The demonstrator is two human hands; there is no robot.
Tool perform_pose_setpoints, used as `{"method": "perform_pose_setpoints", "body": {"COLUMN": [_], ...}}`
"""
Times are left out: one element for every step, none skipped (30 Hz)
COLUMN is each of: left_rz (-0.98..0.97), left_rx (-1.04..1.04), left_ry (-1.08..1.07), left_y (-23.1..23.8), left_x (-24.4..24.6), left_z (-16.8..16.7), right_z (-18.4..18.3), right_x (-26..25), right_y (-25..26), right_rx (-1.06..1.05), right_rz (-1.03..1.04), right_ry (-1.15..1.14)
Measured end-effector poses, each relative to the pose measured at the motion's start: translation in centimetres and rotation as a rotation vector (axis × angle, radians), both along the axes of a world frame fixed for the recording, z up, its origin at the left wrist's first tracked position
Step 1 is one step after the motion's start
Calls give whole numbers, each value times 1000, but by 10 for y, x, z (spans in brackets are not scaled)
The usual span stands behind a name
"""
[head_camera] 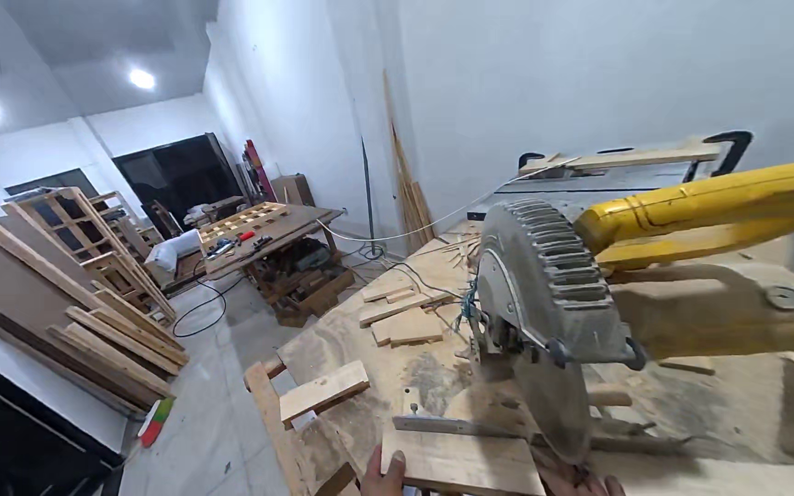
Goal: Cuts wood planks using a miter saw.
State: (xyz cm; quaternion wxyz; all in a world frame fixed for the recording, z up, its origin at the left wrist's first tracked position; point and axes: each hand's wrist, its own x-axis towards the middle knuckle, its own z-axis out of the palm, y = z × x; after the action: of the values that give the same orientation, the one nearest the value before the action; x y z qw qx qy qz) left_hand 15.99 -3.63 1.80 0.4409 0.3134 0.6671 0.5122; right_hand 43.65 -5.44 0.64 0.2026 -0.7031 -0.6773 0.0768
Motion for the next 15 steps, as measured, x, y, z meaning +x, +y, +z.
{"method": "perform_pose_setpoints", "body": {"left_rz": [20,32,35,35,39,53,70,79,80,86,94,103,109,120,134], "left_rx": [-21,-50,-80,-104,-120,-124,-119,-110,-101,-94,-85,-74,-65,-62,-66], "left_ry": [49,119,174,203,212,210,191,166,132,92,59,27,2,-13,-23], "left_y": [2,4,7,11,14,16,15,15,15,14,14,14,14,15,16], "left_x": [-3,-6,-9,-11,-11,-10,-9,-7,-7,-6,-5,-4,-4,-4,-4], "left_z": [1,1,0,0,0,1,3,4,6,7,9,10,11,11,10], "right_z": [0,0,0,-1,2,9,17,24,29,35,44,60,86,122,167], "right_x": [-3,-7,-11,-15,-16,-16,-13,-8,0,10,19,27,34,41,46], "right_y": [3,4,4,4,4,3,2,1,-1,-5,-13,-25,-37,-50,-59], "right_rx": [0,17,31,47,32,-18,-74,-134,-176,-175,-104,43,232,425,606], "right_rz": [19,18,-9,-52,-69,-47,-10,23,29,-12,-106,-220,-300,-325,-311], "right_ry": [21,39,46,29,11,13,22,57,139,274,429,551,615,608,537]}}
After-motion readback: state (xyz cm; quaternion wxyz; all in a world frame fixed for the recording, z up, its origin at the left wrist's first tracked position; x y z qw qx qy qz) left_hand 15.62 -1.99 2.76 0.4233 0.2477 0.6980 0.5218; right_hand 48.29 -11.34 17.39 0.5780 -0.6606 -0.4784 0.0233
